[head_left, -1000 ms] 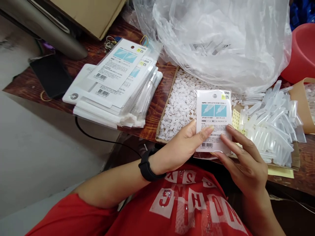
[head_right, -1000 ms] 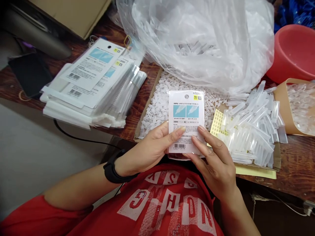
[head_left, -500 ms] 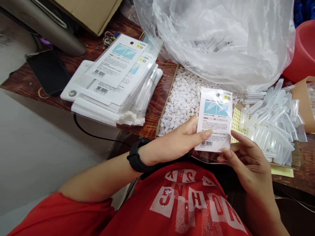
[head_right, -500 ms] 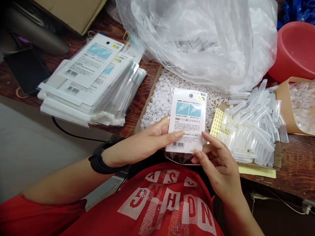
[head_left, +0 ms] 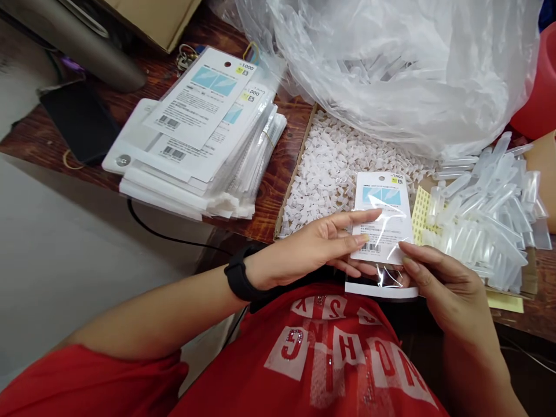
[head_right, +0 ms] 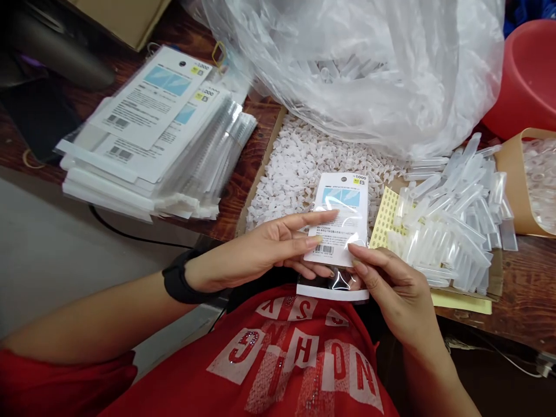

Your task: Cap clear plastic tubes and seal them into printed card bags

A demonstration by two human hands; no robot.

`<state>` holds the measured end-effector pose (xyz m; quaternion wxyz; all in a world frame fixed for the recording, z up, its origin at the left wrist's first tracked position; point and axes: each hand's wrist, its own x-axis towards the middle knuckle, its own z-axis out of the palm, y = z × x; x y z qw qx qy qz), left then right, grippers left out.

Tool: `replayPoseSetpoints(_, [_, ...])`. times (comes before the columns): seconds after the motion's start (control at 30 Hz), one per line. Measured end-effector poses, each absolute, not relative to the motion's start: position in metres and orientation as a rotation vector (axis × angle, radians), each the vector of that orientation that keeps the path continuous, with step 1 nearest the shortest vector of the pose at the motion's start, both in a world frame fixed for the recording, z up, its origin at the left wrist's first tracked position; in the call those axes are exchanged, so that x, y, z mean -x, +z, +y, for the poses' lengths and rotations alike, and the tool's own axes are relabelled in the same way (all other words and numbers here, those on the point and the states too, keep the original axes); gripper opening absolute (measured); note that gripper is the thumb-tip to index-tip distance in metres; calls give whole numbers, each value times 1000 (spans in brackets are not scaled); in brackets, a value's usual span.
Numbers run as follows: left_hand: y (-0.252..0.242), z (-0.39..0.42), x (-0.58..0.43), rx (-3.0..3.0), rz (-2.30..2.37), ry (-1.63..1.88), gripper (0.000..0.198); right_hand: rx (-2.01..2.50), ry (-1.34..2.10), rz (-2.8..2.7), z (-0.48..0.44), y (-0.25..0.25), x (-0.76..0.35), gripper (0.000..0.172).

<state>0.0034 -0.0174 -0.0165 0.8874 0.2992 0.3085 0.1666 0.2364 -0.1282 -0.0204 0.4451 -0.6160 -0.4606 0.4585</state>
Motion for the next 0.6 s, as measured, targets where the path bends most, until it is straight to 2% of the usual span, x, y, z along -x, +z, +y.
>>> replayPoseSetpoints(0.13, [-9,-13,-3,-669,677,277,47,1596,1153,-1134,-128,-19,-239,23])
replayPoseSetpoints(0.27, [1,-9,-2,-758,693,258,51,1627,1140,-1242,-128,-16,-245,21])
replayPoseSetpoints(0.33, [4,-7,-4,-781,695,258,54,1641,933,-1423,-127,-12,-245,25])
replayPoseSetpoints(0.47, [5,-6,-9,-798,724,303,53,1521,246,-1926,-120,-1,-236,28])
replayPoseSetpoints(0.6, [8,-8,-17,-806,746,322,53,1275,185,-2292,-109,10,-221,16])
